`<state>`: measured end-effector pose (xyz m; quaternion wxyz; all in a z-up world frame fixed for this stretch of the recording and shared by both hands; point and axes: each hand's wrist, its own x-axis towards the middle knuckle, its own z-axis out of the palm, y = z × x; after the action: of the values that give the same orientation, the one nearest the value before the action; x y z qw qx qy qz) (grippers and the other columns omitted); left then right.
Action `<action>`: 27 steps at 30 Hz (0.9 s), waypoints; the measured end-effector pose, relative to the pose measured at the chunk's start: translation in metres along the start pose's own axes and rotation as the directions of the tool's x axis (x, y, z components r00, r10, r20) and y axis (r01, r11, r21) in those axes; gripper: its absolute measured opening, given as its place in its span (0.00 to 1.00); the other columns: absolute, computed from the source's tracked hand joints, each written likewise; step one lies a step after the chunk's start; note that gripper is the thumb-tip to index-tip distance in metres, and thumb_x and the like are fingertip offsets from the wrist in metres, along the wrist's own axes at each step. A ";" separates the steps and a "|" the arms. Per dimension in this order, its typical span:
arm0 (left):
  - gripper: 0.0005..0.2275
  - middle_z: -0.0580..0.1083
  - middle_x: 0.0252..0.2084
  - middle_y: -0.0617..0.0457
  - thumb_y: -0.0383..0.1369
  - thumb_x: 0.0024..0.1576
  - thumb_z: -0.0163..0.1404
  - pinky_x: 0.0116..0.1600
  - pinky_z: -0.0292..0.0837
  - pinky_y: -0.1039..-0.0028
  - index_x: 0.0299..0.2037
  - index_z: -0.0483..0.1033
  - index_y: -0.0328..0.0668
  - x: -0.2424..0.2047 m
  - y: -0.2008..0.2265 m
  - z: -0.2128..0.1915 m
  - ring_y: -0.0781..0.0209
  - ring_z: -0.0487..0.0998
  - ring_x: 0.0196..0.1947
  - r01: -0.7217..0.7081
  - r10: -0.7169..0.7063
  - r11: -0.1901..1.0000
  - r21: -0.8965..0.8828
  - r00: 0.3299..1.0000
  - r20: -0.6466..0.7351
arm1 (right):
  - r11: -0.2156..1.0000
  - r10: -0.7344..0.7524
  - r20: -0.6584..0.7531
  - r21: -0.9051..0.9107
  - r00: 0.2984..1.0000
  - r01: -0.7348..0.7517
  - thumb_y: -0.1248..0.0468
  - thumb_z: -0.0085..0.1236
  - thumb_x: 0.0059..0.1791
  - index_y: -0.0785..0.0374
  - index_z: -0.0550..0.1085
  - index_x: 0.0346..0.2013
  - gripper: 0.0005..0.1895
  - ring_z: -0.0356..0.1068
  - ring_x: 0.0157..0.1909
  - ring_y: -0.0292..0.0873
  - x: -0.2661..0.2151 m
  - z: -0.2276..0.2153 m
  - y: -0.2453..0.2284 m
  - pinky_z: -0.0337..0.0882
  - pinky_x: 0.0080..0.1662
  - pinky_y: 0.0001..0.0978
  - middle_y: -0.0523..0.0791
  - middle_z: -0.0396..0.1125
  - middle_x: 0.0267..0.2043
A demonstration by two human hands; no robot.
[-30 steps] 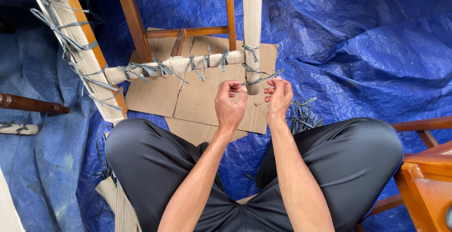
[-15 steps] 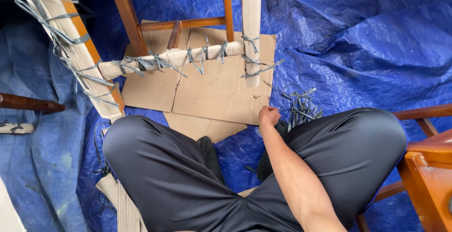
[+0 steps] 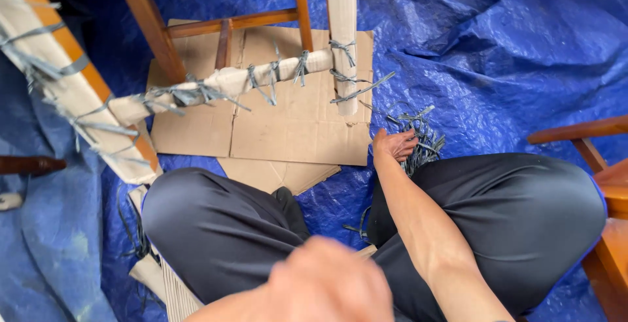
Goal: Tying and weaving strips of material onto a wooden chair frame.
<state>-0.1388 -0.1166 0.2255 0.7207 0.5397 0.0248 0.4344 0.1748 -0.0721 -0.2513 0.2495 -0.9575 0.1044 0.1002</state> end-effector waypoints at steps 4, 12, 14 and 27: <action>0.12 0.68 0.36 0.52 0.38 0.67 0.52 0.39 0.66 0.80 0.46 0.63 0.40 0.037 -0.051 -0.055 0.68 0.68 0.32 0.011 -0.010 1.000 -0.016 0.999 0.053 | 0.985 0.109 -0.084 -0.125 0.990 -0.119 0.48 0.79 0.34 0.50 0.41 0.76 0.68 0.42 0.77 0.60 -0.001 -0.020 -0.010 0.48 0.71 0.60 0.54 0.32 0.80; 0.12 0.67 0.36 0.49 0.37 0.62 0.52 0.37 0.65 0.77 0.43 0.64 0.39 0.027 -0.071 -0.103 0.66 0.66 0.31 0.236 -0.270 0.960 -0.153 0.926 -0.263 | 0.957 0.217 -0.118 -0.171 0.969 -0.235 0.42 0.80 0.32 0.49 0.29 0.77 0.79 0.29 0.80 0.63 0.060 0.002 0.038 0.40 0.73 0.63 0.57 0.21 0.80; 0.12 0.67 0.36 0.49 0.37 0.62 0.53 0.37 0.64 0.77 0.43 0.64 0.39 0.022 -0.067 -0.107 0.66 0.66 0.30 0.247 -0.297 0.949 -0.195 0.909 -0.293 | 0.941 0.267 -0.078 -0.194 0.961 -0.277 0.41 0.80 0.31 0.49 0.28 0.77 0.80 0.29 0.81 0.62 0.068 0.009 0.054 0.40 0.73 0.63 0.56 0.20 0.81; 0.12 0.67 0.35 0.49 0.36 0.60 0.53 0.37 0.65 0.77 0.42 0.66 0.36 0.020 -0.066 -0.100 0.66 0.66 0.31 0.306 -0.361 0.928 -0.213 0.881 -0.305 | 0.923 0.162 -0.210 -0.313 0.964 -0.224 0.54 0.66 0.46 0.59 0.72 0.47 0.20 0.62 0.60 0.55 0.068 0.013 0.085 0.63 0.58 0.53 0.50 0.63 0.54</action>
<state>-0.1372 -0.0303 0.1400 0.8102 0.3853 0.2064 0.3905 0.2171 -0.1483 -0.3179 0.0617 -0.9759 0.2022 0.0537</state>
